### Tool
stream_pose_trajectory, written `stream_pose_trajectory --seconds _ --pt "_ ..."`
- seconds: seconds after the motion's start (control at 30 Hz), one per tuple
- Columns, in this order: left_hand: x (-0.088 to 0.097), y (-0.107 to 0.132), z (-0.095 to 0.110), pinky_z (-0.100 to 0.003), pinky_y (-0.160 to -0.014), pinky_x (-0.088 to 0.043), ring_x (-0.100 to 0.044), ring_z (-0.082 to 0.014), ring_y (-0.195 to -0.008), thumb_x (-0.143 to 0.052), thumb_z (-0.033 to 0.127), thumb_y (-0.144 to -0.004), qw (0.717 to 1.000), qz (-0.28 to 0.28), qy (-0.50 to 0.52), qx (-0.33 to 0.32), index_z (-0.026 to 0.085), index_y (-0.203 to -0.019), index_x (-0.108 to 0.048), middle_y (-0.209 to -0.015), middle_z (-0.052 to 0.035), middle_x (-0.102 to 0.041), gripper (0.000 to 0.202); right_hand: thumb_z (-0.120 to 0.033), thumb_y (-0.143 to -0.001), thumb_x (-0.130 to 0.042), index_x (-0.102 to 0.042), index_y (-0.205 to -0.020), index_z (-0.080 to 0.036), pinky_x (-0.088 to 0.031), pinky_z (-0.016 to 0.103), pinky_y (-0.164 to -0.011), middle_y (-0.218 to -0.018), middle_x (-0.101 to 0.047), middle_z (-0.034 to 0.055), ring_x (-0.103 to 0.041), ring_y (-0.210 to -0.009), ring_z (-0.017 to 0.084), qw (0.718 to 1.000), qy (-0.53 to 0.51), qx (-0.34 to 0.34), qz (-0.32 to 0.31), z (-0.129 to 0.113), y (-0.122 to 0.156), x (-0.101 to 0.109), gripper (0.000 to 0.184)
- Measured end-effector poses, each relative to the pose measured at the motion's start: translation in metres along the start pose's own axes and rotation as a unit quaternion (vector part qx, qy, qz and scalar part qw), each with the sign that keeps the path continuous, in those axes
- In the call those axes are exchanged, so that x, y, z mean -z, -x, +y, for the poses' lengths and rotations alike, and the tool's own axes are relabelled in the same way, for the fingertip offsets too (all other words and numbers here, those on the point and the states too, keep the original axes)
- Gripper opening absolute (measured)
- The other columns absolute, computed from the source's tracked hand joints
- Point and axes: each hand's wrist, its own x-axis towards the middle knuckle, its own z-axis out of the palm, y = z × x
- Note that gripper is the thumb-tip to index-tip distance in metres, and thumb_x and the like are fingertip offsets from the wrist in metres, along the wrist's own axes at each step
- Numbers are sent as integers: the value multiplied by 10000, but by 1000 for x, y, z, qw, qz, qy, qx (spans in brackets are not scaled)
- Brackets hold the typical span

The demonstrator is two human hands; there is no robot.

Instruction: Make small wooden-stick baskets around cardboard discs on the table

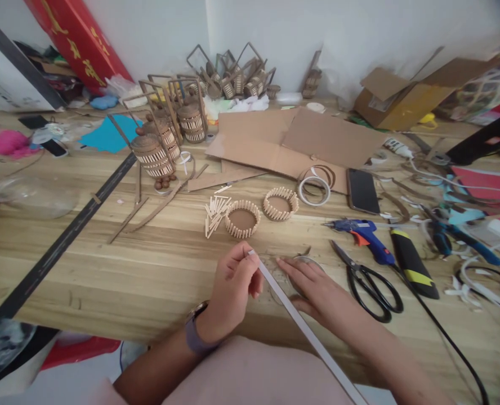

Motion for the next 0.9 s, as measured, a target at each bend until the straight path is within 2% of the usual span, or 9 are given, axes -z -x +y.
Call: stream_pose_trajectory --seconds 0.1,0.2,0.27,0.37,0.53,0.67,0.8,0.87,0.9 --pt "1 2 -2 -157 -367 -259 -369 -53 -384 -548 334 -872 1000 0 -3 1 198 -635 -454 -473 67 -492 289 -115 -910 -536 -642 -1218 -206 -556 333 -792 -1018 -706 93 -671 -943 225 999 -33 33 2 0 -4 -10 338" --pt "1 3 -3 -155 -367 -261 -371 -55 -386 -545 328 -871 1000 4 -3 3 200 -632 -453 -470 69 -490 287 -101 -937 -461 -704 -1031 -225 -540 272 -705 -866 -690 55 -670 -818 185 998 -49 48 11 0 -2 -8 288" --pt "1 2 -3 -156 -366 -263 -374 -55 -383 -545 328 -870 1000 2 -6 7 200 -632 -455 -471 69 -492 284 -150 -965 -429 -702 -1023 -229 -536 264 -719 -863 -694 53 -671 -814 175 996 -65 23 49 6 -1 -1 290" --pt "1 1 -1 -159 -365 -266 -382 -57 -382 -545 327 -864 1000 3 -13 11 202 -631 -456 -479 67 -500 278 -246 -991 -415 -693 -1024 -203 -537 300 -746 -895 -699 83 -674 -831 197 991 -62 -59 104 27 -3 13 284" --pt "1 1 0 -160 -365 -264 -383 -58 -381 -542 314 -856 1000 1 -17 12 203 -631 -455 -472 69 -489 265 -246 -925 -446 -710 -960 -215 -529 326 -717 -883 -706 80 -678 -800 224 988 -50 -119 82 64 -12 18 268" --pt "1 1 -1 -165 -371 -268 -378 -60 -382 -543 322 -862 1000 2 -26 6 205 -621 -446 -468 68 -485 285 -289 -891 -434 -681 -843 -213 -511 328 -687 -845 -682 84 -653 -744 223 984 -60 -148 73 69 -14 16 262" --pt "2 0 -1 -163 -382 -281 -377 -61 -384 -548 332 -869 999 7 -28 15 204 -627 -449 -456 72 -470 291 -368 -914 -410 -635 -903 -212 -497 341 -770 -887 -678 95 -638 -832 236 968 -73 -213 113 57 9 45 274" --pt "2 -1 0 -157 -384 -286 -390 -62 -389 -556 337 -868 999 19 -24 17 203 -643 -459 -459 74 -472 280 -430 -920 -425 -614 -847 -217 -488 302 -693 -776 -653 63 -614 -726 207 961 -97 -240 101 49 33 65 295" --pt "2 -1 0 -155 -384 -290 -395 -62 -389 -560 339 -866 999 27 -23 17 203 -646 -461 -460 74 -474 277 -472 -920 -432 -604 -788 -221 -476 281 -644 -721 -634 46 -599 -676 193 958 -128 -247 64 44 48 72 332"
